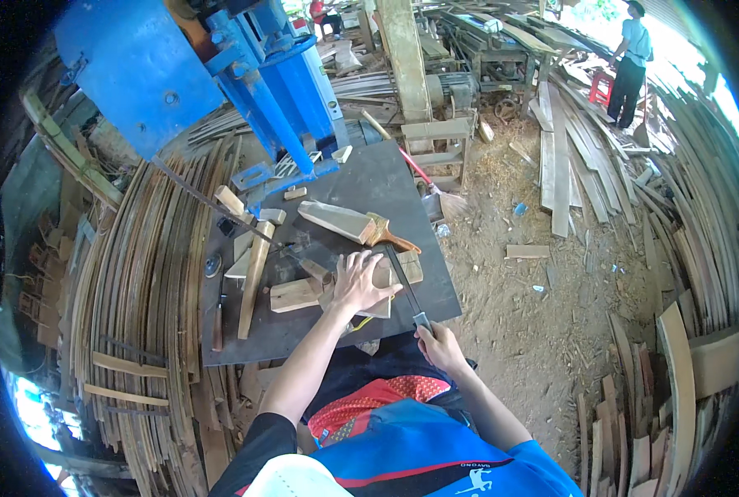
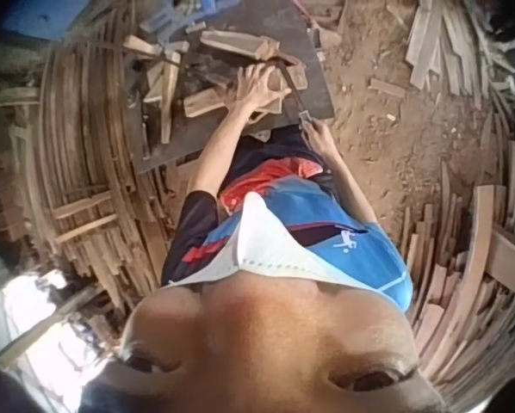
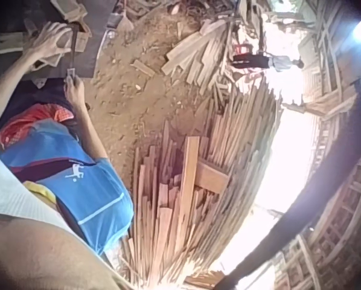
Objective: The person uses a hand saw to cut small pieces of wood on a workbench. They position the wood, saw through it, and move the cut piece aside. The person repeats this process with another piece of wood, sawing it and placing the cut section on the table.
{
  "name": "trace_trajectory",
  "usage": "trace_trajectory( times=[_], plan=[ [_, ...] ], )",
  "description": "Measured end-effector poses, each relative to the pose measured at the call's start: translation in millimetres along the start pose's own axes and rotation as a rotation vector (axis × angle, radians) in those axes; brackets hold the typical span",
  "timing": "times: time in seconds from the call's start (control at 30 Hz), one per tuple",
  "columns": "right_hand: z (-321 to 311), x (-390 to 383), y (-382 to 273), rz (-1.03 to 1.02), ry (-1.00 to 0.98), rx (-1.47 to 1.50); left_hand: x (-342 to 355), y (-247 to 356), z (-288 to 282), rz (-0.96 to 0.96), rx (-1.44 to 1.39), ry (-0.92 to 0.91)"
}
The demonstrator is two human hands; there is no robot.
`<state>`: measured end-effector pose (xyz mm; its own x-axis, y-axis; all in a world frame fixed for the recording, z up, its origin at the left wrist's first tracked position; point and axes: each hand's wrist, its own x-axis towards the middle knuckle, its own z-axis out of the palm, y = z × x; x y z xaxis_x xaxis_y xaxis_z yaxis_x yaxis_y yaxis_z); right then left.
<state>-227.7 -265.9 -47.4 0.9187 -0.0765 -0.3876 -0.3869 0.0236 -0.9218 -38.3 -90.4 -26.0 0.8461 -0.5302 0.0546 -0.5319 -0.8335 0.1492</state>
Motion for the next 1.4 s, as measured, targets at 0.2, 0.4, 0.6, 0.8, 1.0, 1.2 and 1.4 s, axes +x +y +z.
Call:
trace_trajectory(
  times=[0.2,0.4,0.6,0.8,1.0,1.2,1.4],
  plan=[
    [-10.6,-7.6,-2.1,0.023,0.026,0.038,16.7,-7.9,-2.1,0.023,-0.061,0.015],
    [-17.6,-20.1,8.5,0.014,0.043,0.008,24.9,-9.7,8.5,0.073,-0.063,0.125],
    [-9.3,-19.3,21.3,0.066,0.028,-0.041,25.2,-7.8,-0.5,0.022,-0.109,0.025],
    [-17.3,-6.9,27.1,0.022,0.03,-0.113,3.1,11.4,-23.3,-0.185,0.116,-0.156],
    [-19.3,-1.0,25.4,-0.023,0.009,-0.169,-0.2,9.3,-27.3,-0.123,0.118,-0.226],
    [-24.6,2.6,29.8,-0.028,-0.019,-0.241,-13.2,16.3,-19.9,0.018,0.102,-0.114],
    [-32.9,3.9,38.4,-0.14,0.013,-0.408,-20.0,27.1,-22.8,0.319,0.074,0.04]
  ],
)
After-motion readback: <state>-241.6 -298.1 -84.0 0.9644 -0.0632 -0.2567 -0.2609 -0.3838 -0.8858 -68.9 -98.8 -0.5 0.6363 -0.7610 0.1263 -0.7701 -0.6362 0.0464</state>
